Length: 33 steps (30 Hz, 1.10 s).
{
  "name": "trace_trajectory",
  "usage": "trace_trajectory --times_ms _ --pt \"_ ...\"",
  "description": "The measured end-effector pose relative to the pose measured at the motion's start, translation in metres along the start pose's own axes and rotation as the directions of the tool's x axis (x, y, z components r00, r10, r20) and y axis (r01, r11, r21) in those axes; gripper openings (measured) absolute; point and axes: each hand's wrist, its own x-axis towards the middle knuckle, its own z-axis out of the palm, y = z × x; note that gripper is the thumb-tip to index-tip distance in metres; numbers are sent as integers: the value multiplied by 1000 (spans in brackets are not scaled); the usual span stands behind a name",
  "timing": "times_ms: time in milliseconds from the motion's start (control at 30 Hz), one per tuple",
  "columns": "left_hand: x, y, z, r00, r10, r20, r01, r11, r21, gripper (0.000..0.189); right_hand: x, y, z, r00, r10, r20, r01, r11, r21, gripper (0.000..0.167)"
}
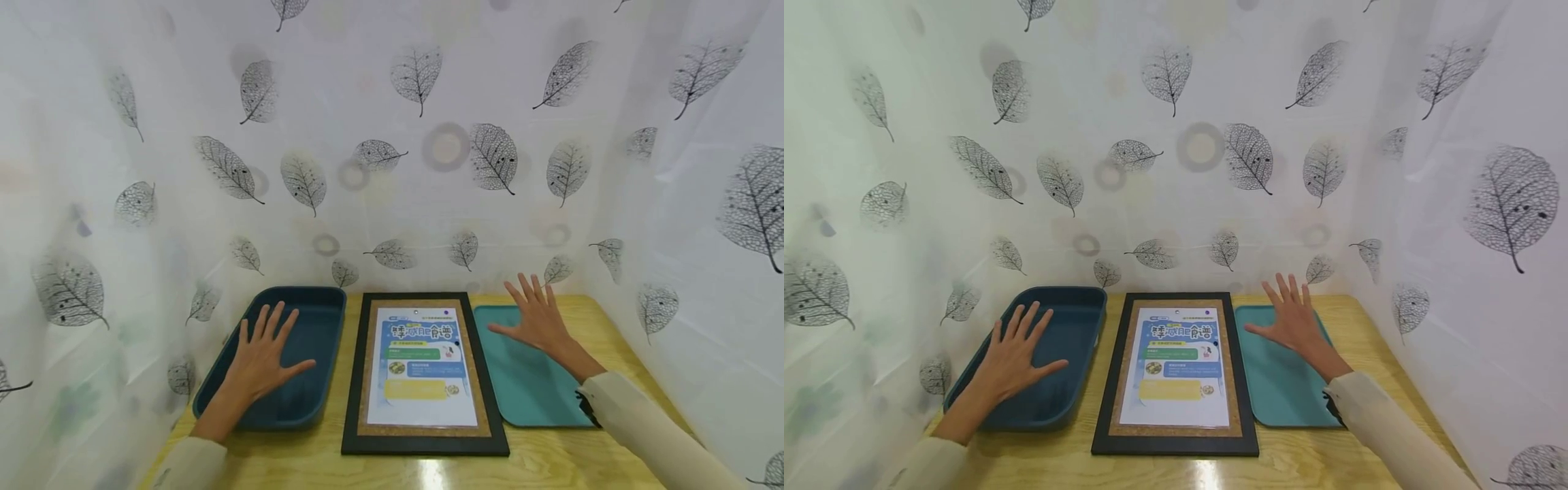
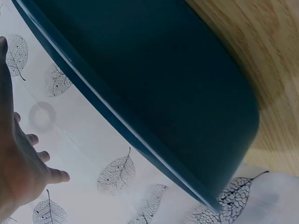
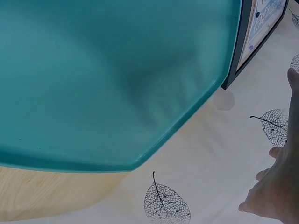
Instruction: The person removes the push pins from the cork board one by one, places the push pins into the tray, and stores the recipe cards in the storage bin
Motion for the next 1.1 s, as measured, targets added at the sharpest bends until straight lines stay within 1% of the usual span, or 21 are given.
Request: trace_trajectory --times_ms 167,367,467,600,700,833,900,1100 --pt "4 8 1 1000 10 10 -10 1000 -5 114 3 -4 3 1000 -4 4 4 1000 5 112" --pt "10 18 5 999 11 42 -10 1000 -24 113 7 -10 6 999 -2 33 1 999 32 112" --pt "12 23 7 999 13 35 -12 1000 -25 112 9 -12 7 999 1 41 -2 1000 31 112" --pt "15 28 9 1000 22 7 -22 999 -35 110 10 -16 10 999 6 53 -8 1000 30 112" --pt "17 32 11 1000 23 10 -22 999 -49 108 12 -17 12 998 7 60 -9 999 32 112" --pt "20 39 13 999 17 30 -15 998 -56 107 14 -21 13 998 -1 55 -1 999 33 112" --pt "21 41 15 999 16 30 -14 998 -61 106 15 -23 13 998 -3 57 1 999 38 112" --pt "25 50 19 998 12 55 -7 997 -78 107 18 -29 13 995 7 97 -11 999 35 111"
